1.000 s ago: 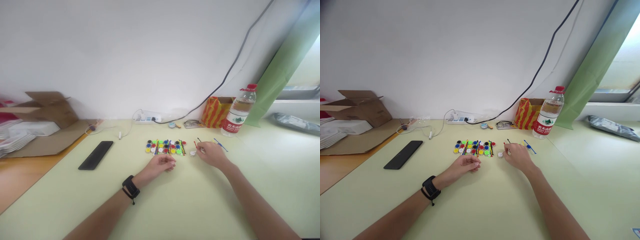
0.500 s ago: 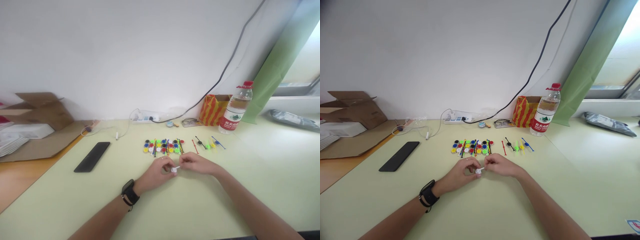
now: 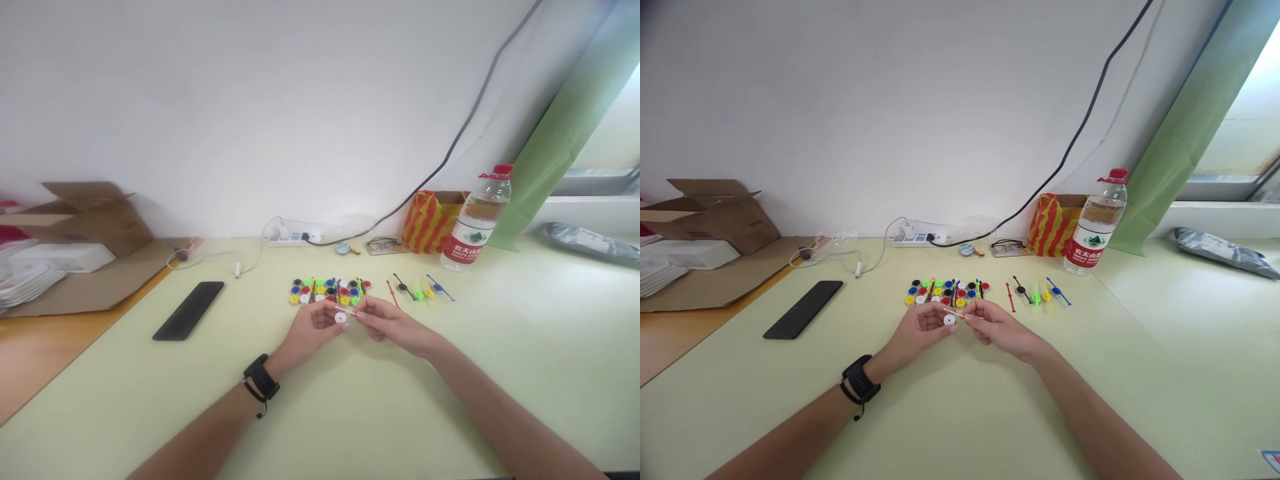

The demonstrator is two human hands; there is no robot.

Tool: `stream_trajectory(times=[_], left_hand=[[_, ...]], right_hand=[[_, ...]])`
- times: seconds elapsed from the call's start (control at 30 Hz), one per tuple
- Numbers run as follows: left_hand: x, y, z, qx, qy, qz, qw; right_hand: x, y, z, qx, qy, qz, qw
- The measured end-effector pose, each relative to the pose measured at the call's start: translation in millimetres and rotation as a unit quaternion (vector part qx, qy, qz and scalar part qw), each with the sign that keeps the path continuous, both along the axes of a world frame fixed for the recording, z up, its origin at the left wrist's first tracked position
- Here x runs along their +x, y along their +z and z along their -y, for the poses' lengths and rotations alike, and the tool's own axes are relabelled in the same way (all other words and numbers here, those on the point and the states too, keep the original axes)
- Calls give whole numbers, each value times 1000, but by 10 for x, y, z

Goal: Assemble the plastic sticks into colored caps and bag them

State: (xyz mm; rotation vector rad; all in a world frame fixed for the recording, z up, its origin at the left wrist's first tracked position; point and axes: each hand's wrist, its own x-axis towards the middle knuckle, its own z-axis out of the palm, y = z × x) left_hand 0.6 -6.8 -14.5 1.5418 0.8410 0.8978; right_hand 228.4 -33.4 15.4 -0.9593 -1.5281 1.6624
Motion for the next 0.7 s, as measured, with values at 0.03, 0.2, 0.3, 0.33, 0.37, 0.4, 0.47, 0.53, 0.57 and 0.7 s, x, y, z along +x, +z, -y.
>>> stream_trajectory(times=[0.03,0.2,0.3,0.33,0.37,0.4,0.47,0.53,0.57,0.7], left_hand=[[2,6,4,-2,-4,4,1000],[25,49,23,10,-32,34,999],[34,58,30,16,-33,29,999],[34,56,29,16,-28,20,999],[33,52,28,14,-23,13,1000],[33,48,26,12,-18,6,1000],[34,46,23,5,-12,-1,1000],[36,57,26,5,-15,-3,1000],[37,68,30,11,-16,-5,1000],[30,100,50,26,-28,-5,999]], right_hand=[[-24,0,5,23,-11,5,1000],[-120,-33,17,111,-42,37,992],[-146,-70,21,146,-55,40,987],[-150,-79,23,157,-61,41,985],[-152,-84,24,163,-65,42,984],[-152,-85,25,166,-65,43,983],[-149,-78,28,166,-55,40,984],[-140,-64,31,167,-44,30,984],[-134,-58,32,169,-40,26,985],[-119,-63,31,177,-39,38,983]])
